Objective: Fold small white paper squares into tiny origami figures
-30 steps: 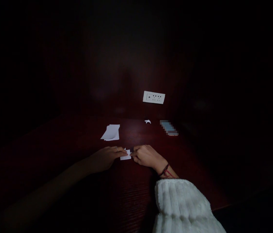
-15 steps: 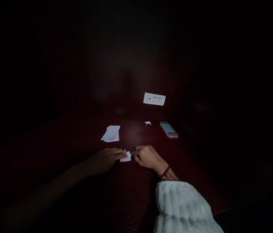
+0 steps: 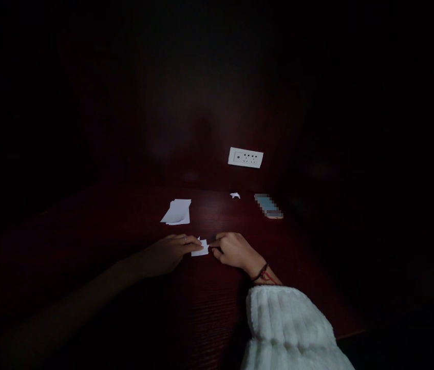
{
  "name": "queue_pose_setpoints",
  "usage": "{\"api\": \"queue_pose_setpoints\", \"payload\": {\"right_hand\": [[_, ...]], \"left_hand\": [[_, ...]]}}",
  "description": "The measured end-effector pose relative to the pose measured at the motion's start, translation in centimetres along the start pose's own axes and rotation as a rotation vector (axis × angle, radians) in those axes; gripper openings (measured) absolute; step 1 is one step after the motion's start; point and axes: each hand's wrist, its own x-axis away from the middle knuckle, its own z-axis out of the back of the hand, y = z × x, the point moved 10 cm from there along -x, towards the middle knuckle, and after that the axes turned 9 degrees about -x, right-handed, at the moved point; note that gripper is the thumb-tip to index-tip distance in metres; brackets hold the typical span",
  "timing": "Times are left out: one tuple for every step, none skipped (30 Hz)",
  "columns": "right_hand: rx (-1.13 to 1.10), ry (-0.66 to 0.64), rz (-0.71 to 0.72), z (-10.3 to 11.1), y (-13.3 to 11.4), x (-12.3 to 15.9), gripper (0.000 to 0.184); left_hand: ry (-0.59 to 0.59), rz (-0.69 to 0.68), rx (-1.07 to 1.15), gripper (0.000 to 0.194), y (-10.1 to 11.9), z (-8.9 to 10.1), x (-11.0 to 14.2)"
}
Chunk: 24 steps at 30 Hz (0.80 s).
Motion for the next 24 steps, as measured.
{"api": "queue_pose_setpoints", "payload": {"right_hand": [[-0.002, 0.026, -0.018, 0.3, 0.2, 0.0, 0.026], [-0.014, 0.056, -0.034, 0.6, 0.4, 0.0, 0.026], [-0.036, 0.089, -0.046, 1.0, 0.6, 0.0, 0.026], [-0.067, 0.121, -0.052, 1.3, 0.7, 0.0, 0.026], [-0.103, 0.144, -0.052, 1.4, 0.7, 0.0, 0.026], [-0.138, 0.157, -0.048, 1.5, 0.7, -0.1, 0.025], [-0.169, 0.160, -0.045, 1.4, 0.7, -0.1, 0.024], [-0.195, 0.154, -0.042, 1.1, 0.7, -0.2, 0.023], [-0.219, 0.145, -0.042, 0.8, 0.8, -0.3, 0.022], [-0.242, 0.137, -0.045, 0.5, 0.8, -0.4, 0.020], [-0.263, 0.135, -0.051, 0.3, 0.8, -0.5, 0.019], [-0.283, 0.140, -0.060, 0.1, 0.9, -0.5, 0.017], [-0.303, 0.150, -0.070, 0.1, 1.0, -0.6, 0.015], [-0.320, 0.164, -0.080, 0.0, 1.1, -0.6, 0.013], [-0.336, 0.178, -0.090, 0.1, 1.2, -0.7, 0.011], [-0.351, 0.190, -0.097, 0.1, 1.3, -0.7, 0.009], [-0.366, 0.199, -0.101, 0.1, 1.3, -0.7, 0.008], [-0.382, 0.205, -0.102, 0.2, 1.3, -0.8, 0.007], [-0.396, 0.208, -0.101, 0.2, 1.2, -0.9, 0.006], [-0.407, 0.209, -0.099, 0.2, 1.2, -0.9, 0.006], [-0.413, 0.210, -0.100, 0.2, 1.1, -1.0, 0.007], [-0.416, 0.210, -0.102, 0.1, 1.1, -1.0, 0.007], [-0.416, 0.212, -0.106, 0.1, 1.1, -1.1, 0.008], [-0.415, 0.214, -0.111, 0.1, 1.1, -1.1, 0.009]], "left_hand": [[0.003, 0.003, -0.020, 0.049, -0.1, 0.0, 0.0], [0.004, 0.006, -0.043, 0.049, -0.1, -0.1, 0.1], [0.004, 0.010, -0.067, 0.049, -0.1, -0.1, 0.1], [0.004, 0.014, -0.088, 0.048, -0.1, -0.1, 0.1], [0.005, 0.015, -0.104, 0.048, -0.1, -0.1, 0.1], [0.005, 0.015, -0.116, 0.048, -0.1, -0.1, 0.1], [0.007, 0.014, -0.123, 0.048, 0.0, 0.0, 0.1], [0.008, 0.013, -0.128, 0.049, 0.1, 0.1, 0.2], [0.009, 0.008, -0.129, 0.049, 0.1, 0.2, 0.2], [0.007, 0.003, -0.130, 0.050, 0.2, 0.2, 0.2], [0.004, -0.003, -0.132, 0.050, 0.3, 0.3, 0.3], [-0.001, -0.008, -0.135, 0.049, 0.4, 0.3, 0.4], [-0.005, -0.013, -0.138, 0.049, 0.5, 0.3, 0.4], [-0.011, -0.018, -0.140, 0.049, 0.6, 0.3, 0.4], [-0.014, -0.018, -0.144, 0.049, 0.7, 0.4, 0.5], [-0.014, -0.016, -0.147, 0.049, 0.8, 0.4, 0.5], [-0.015, -0.013, -0.150, 0.049, 0.8, 0.5, 0.5], [-0.015, -0.009, -0.152, 0.049, 0.8, 0.6, 0.5], [-0.016, -0.007, -0.151, 0.049, 0.9, 0.6, 0.5], [-0.019, -0.005, -0.148, 0.049, 0.9, 0.6, 0.4], [-0.023, -0.007, -0.141, 0.050, 0.9, 0.6, 0.4], [-0.028, -0.008, -0.132, 0.050, 0.9, 0.6, 0.4], [-0.034, -0.009, -0.120, 0.050, 0.8, 0.6, 0.3], [-0.039, -0.007, -0.107, 0.051, 0.8, 0.5, 0.3]]}}
